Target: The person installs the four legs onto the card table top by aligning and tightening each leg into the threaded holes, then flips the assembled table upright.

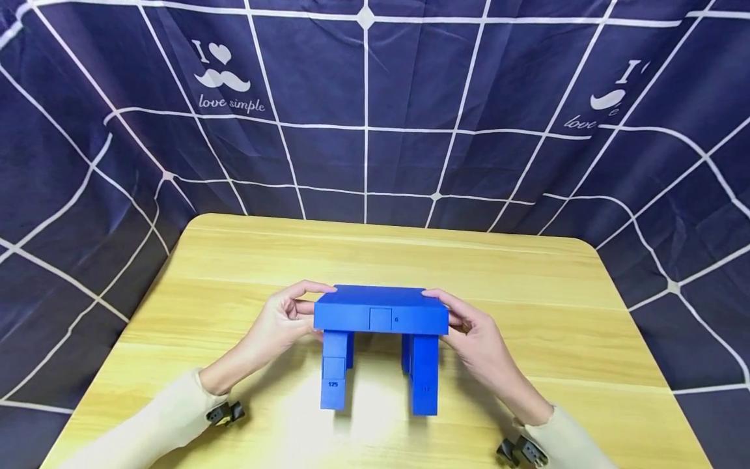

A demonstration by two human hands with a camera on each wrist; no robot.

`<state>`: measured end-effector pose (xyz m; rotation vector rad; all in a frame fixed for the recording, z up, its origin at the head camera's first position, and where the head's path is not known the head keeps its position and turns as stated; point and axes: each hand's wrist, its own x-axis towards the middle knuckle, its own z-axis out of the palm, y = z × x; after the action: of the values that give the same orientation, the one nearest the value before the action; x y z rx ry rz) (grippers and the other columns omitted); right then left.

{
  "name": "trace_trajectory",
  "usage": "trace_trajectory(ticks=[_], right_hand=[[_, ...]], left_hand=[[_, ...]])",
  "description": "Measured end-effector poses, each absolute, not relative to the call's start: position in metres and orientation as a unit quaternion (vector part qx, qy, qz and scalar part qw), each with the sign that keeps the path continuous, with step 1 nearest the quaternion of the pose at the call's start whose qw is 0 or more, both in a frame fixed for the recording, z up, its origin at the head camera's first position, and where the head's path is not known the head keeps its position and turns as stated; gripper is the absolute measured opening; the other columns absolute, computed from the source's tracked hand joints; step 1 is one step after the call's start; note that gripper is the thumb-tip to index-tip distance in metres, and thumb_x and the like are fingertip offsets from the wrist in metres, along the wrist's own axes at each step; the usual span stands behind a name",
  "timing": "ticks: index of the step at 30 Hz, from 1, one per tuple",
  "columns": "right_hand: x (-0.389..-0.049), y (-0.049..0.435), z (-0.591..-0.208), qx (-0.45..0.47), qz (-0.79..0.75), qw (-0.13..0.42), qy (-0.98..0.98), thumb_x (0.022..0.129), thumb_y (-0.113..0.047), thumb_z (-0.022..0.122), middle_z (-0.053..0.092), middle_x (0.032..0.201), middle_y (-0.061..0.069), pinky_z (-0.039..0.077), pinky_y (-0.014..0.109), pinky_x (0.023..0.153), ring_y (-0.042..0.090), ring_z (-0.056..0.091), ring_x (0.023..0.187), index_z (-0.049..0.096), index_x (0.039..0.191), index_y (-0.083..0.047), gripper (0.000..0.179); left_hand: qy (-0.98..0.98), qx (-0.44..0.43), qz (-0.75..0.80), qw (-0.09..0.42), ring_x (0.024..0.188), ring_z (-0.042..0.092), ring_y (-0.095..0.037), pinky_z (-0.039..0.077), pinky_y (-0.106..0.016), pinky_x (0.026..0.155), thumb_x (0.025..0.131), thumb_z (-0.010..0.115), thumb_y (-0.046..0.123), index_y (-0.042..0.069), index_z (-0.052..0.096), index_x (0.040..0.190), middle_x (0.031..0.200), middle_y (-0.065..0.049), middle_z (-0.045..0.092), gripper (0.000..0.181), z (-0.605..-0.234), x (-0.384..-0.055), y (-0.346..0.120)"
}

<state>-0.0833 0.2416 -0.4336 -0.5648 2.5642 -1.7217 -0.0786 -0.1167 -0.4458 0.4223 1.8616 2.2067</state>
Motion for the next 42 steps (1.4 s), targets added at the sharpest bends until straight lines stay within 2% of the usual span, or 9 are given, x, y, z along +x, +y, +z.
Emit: trace_trajectory(ticks=[3,7,12,16,20,25,29,34,42], right_hand=[[-0.084,0.244,-0.434,-0.189,-0.551,-0.009,0.813,0.104,0.004,0.070,0.070,0.143,-0.005,0.054,0.023,0.080,0.013,0.070,0.104,0.068,0.149,-0.007,0.046],[-0.086,0.249,-0.437,-0.216,-0.566,-0.002,0.796,0.101,0.011,0.069,0.076,0.131,-0.003,0.056,0.023,0.087,0.014,0.073,0.109,0.065,0.149,-0.002,0.050],[-0.088,0.259,-0.442,-0.246,-0.559,0.008,0.792,0.097,0.021,0.063,0.074,0.133,-0.008,0.057,0.020,0.089,0.008,0.073,0.110,0.065,0.149,0.000,0.056],[-0.088,0.264,-0.441,-0.263,-0.571,0.027,0.777,0.102,0.019,0.049,0.068,0.144,-0.011,0.054,0.017,0.091,0.003,0.067,0.118,0.063,0.150,0.001,0.053],[-0.088,0.260,-0.439,-0.262,-0.603,0.063,0.750,0.112,0.007,0.038,0.064,0.150,-0.006,0.052,0.020,0.097,0.008,0.062,0.125,0.057,0.154,0.005,0.046],[-0.083,0.251,-0.440,-0.221,-0.562,0.042,0.796,0.113,-0.003,0.055,0.066,0.142,0.000,0.053,0.022,0.093,0.013,0.062,0.119,0.061,0.154,-0.007,0.042],[-0.082,0.247,-0.442,-0.207,-0.551,0.040,0.807,0.107,-0.002,0.067,0.066,0.125,0.010,0.054,0.025,0.084,0.019,0.066,0.103,0.058,0.157,-0.014,0.052],[-0.084,0.245,-0.441,-0.224,-0.552,0.059,0.801,0.105,-0.002,0.070,0.062,0.102,0.012,0.051,0.029,0.075,0.023,0.064,0.081,0.045,0.169,-0.023,0.072],[-0.089,0.248,-0.440,-0.237,-0.565,0.083,0.786,0.104,0.002,0.070,0.055,0.100,0.013,0.053,0.028,0.080,0.023,0.064,0.082,0.039,0.171,-0.020,0.077]], left_hand=[[0.650,0.159,0.737,0.093,0.094,0.079,-0.029,0.064,-0.049,0.086,0.093,0.075,-0.011,0.001,0.065,0.145,0.107,-0.018,0.079,0.054,-0.447,-0.078,-0.116],[0.665,0.191,0.717,0.081,0.108,0.076,-0.025,0.062,-0.042,0.093,0.090,0.079,-0.012,0.000,0.066,0.144,0.120,-0.018,0.077,0.057,-0.447,-0.080,-0.118],[0.662,0.241,0.703,0.094,0.116,0.073,-0.028,0.061,-0.044,0.095,0.091,0.065,-0.015,-0.003,0.063,0.146,0.135,-0.021,0.069,0.056,-0.448,-0.080,-0.121],[0.666,0.246,0.700,0.076,0.113,0.072,-0.031,0.061,-0.042,0.096,0.100,0.065,-0.008,-0.002,0.064,0.146,0.130,-0.021,0.068,0.047,-0.446,-0.078,-0.120],[0.684,0.196,0.701,0.058,0.106,0.074,-0.030,0.061,-0.036,0.093,0.100,0.080,0.008,0.008,0.071,0.141,0.119,-0.014,0.073,0.043,-0.445,-0.078,-0.115],[0.695,0.154,0.700,0.051,0.101,0.073,-0.029,0.061,-0.033,0.090,0.093,0.087,0.008,0.011,0.075,0.136,0.114,-0.013,0.075,0.045,-0.446,-0.080,-0.110],[0.698,0.151,0.699,0.041,0.096,0.072,-0.026,0.061,-0.029,0.086,0.091,0.088,0.005,0.011,0.074,0.138,0.110,-0.014,0.074,0.049,-0.447,-0.079,-0.111],[0.694,0.172,0.696,0.061,0.087,0.066,-0.022,0.056,-0.023,0.077,0.092,0.086,0.001,0.014,0.058,0.158,0.105,-0.016,0.068,0.073,-0.448,-0.078,-0.113],[0.704,0.199,0.676,0.093,0.089,0.058,-0.034,0.051,-0.022,0.073,0.091,0.089,0.006,0.021,0.044,0.169,0.109,-0.014,0.060,0.091,-0.448,-0.083,-0.112]])
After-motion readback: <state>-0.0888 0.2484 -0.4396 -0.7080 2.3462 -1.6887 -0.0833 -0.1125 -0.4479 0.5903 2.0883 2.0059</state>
